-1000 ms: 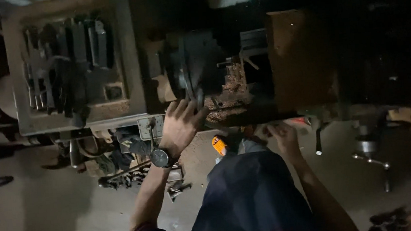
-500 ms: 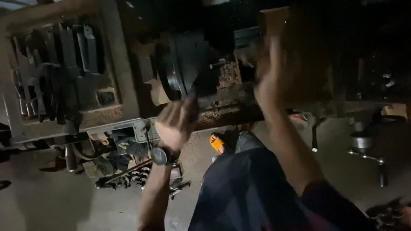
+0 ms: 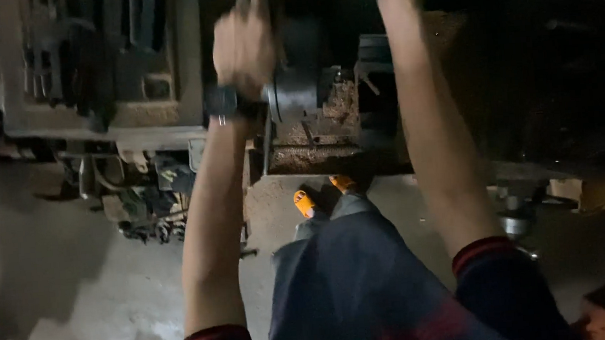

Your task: Machining a metal component on a lathe followed by cleaning and inspecting various mechanical parts with a cloth.

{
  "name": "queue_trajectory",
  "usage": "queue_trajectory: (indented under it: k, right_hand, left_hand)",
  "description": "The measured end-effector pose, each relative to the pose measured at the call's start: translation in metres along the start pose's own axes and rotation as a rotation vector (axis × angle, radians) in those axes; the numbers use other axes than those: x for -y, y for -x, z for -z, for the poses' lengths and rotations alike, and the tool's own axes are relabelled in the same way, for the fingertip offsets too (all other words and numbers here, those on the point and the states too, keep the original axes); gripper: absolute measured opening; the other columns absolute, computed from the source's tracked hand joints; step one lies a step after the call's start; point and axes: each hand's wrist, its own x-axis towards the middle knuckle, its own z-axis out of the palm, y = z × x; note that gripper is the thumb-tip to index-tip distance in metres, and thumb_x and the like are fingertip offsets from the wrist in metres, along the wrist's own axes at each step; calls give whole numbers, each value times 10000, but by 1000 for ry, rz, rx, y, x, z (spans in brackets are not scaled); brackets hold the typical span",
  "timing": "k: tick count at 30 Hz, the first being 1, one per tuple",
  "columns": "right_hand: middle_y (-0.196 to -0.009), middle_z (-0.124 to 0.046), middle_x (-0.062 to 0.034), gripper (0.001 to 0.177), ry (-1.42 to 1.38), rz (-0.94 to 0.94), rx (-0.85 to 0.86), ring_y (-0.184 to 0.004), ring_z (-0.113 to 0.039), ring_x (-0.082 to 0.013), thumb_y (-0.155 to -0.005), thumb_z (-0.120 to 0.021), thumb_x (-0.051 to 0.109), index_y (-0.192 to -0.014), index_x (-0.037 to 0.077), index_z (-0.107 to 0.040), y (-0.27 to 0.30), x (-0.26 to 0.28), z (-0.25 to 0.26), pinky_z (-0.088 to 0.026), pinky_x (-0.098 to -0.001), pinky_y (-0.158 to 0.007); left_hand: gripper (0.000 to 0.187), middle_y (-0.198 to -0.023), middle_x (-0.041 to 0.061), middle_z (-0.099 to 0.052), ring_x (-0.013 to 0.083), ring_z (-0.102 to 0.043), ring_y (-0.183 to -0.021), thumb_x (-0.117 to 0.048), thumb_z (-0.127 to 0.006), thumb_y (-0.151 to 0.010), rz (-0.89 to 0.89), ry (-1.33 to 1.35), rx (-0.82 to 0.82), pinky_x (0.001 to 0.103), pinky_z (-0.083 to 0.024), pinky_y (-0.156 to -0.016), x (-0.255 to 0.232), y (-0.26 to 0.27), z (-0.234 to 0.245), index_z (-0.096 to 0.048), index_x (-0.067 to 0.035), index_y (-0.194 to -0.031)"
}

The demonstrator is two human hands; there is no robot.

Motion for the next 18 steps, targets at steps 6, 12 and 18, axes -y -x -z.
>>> queue_trajectory:
  k: [6,12,18]
  right_hand:
    - [-709,-496,52,278,746,-957,-102,-515,-395,-48,-874,-320,399,-943,196,-495,29,9,8,-311,-172,-456]
    - [-693,-614,-91,201,99,-961,523,-577,-623,-169,-923,-497,214,-1023,49,-553,96,-63,63,-523,-263,-519]
    - [-634,-468,2,85,-40,-1102,296,-556,-501,-112,-808,-646,77,-824,77,-562,106,-125,71,-452,-246,-495]
  left_hand:
    - [224,-843,42,-538,160,-424,-609,-267,-641,-931,-316,42,-527,273,-354,-513,5,-17,-9,-528,-107,-1039]
    - [844,-1173,199,-586,363,-644,-720,-478,-721,-935,-103,177,-160,403,-553,-573,-9,42,10,-119,-87,-1380]
    - [840,-1136,180,-612,293,-643,-691,-367,-818,-846,-161,122,-235,374,-577,-587,1,75,25,-220,-62,-1352]
